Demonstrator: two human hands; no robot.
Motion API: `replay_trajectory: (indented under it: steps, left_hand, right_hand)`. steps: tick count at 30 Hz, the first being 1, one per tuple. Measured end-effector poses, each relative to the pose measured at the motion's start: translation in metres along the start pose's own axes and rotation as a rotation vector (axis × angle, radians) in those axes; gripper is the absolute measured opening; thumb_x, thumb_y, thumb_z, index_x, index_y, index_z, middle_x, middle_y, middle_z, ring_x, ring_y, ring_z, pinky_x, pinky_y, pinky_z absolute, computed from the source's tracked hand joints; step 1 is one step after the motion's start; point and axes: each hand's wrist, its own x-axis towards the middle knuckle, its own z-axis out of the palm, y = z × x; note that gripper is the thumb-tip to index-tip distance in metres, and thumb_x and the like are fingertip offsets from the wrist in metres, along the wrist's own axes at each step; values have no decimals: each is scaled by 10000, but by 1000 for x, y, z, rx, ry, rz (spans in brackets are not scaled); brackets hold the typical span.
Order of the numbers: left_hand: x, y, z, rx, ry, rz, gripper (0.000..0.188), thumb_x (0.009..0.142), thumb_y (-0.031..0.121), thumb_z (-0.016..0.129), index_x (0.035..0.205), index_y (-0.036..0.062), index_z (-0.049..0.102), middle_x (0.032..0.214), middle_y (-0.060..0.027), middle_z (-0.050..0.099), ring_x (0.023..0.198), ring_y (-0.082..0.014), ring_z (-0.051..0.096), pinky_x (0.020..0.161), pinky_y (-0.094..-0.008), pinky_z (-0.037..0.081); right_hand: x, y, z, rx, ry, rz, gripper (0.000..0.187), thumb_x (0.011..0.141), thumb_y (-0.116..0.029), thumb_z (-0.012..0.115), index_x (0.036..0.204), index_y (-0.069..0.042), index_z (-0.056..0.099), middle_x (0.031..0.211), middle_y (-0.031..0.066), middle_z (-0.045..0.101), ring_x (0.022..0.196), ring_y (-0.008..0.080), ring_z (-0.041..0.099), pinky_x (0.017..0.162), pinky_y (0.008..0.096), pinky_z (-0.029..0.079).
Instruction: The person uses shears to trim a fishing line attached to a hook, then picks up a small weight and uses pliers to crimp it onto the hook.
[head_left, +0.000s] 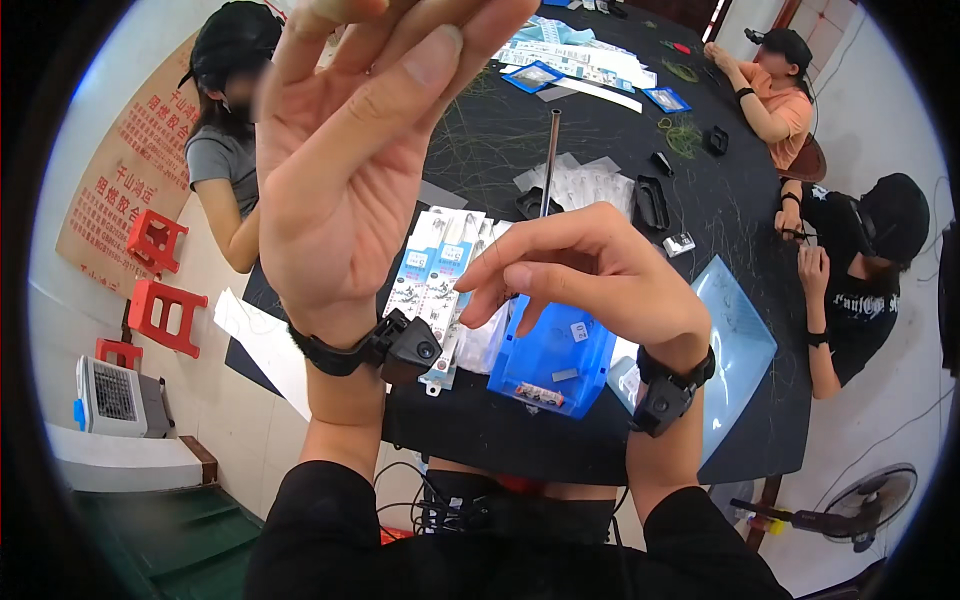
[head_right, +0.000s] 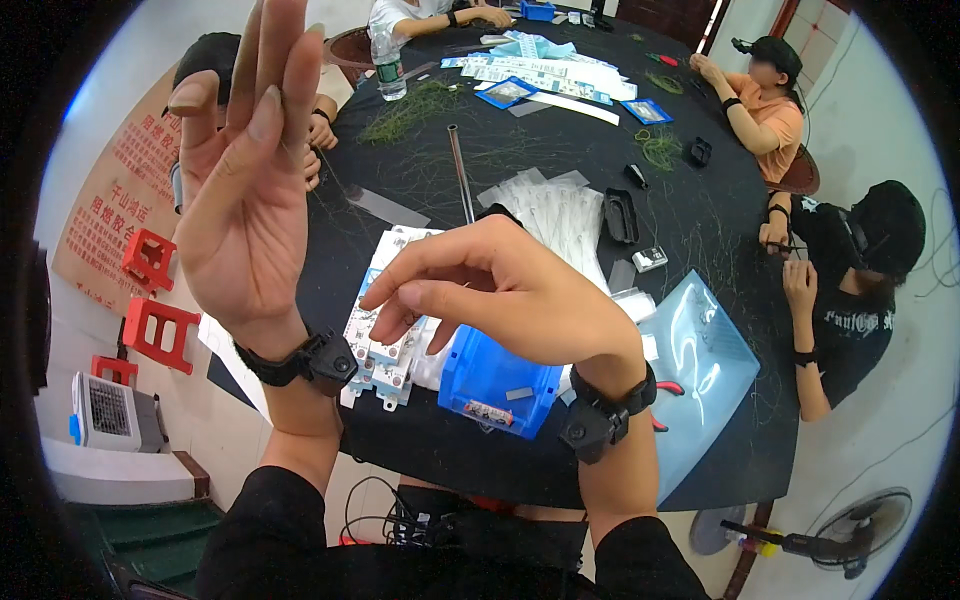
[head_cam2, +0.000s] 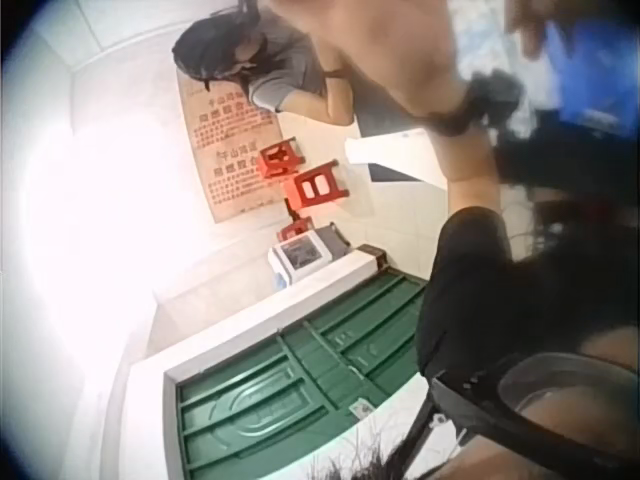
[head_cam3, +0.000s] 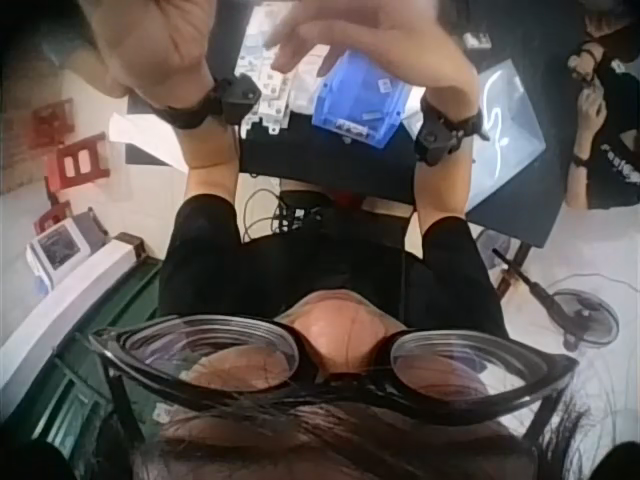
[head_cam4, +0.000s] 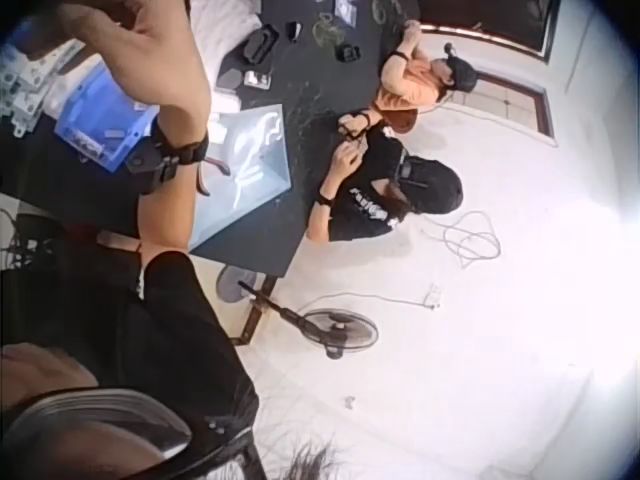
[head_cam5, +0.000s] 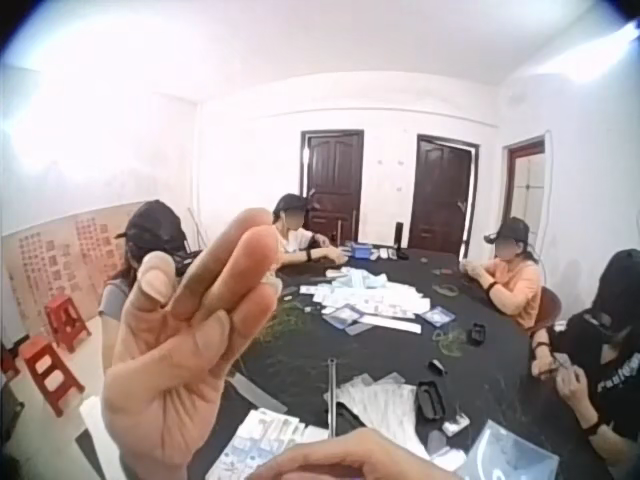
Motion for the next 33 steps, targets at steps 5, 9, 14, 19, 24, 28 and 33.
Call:
replay_trajectory:
  steps: [5,9,14,19,24,28,33]
  left_hand:
    - [0,3,-4,-34,-1,-6,349,1072,-150,463,1275,103,593,1716,-326,325,1620,-420,310,1351,-490,349]
    - [-1,4,-4,-12,32,-7,346,1072,-148,466,1269,102,601,1719,-318,326,1622,-420,303,1347,-489,353]
    - [0,1,-1,20,33,15,325,1075,-146,463,1236,99,603,1712,-326,332,1622,-427,301,1344,-494,357]
    - [0,2,1,45,36,19,317,1076,-146,462,1222,97,605,1707,-335,335,1619,-432,305,1342,-498,359]
    - [-1,1,1,65,33,24,310,1076,-145,461,1207,95,607,1702,-343,338,1617,-436,310,1341,-503,360]
    - [1,1,2,81,33,30,304,1077,-144,460,1196,93,609,1698,-349,340,1615,-440,314,1340,-506,362]
    - [-1,-1,0,103,30,37,298,1078,-143,460,1181,91,611,1693,-357,343,1612,-444,318,1338,-510,363]
  right_hand:
    - [2,2,-2,23,-62,-13,305,1029,11,594,1291,19,749,1129,141,814,1053,189,794,841,305,657]
    - [2,4,-2,-25,-89,-63,325,980,70,634,1285,35,743,1112,152,818,1062,202,798,852,311,659]
    - [2,6,-1,5,-78,-107,337,947,117,661,1267,51,742,1095,164,822,1051,208,807,860,307,659]
    - [1,3,-2,-11,-62,-99,348,933,132,691,1268,58,748,1100,175,820,1052,224,814,877,300,652]
    - [-2,0,-2,-22,-39,-44,344,942,110,720,1282,56,729,1167,166,789,1060,258,817,825,264,653]
    - [-2,0,0,8,-29,-25,343,951,95,731,1290,51,710,1090,126,757,1058,290,817,827,267,661]
    - [-4,-2,1,-18,-33,-19,329,951,120,684,1272,54,708,955,83,696,1067,291,812,884,312,675]
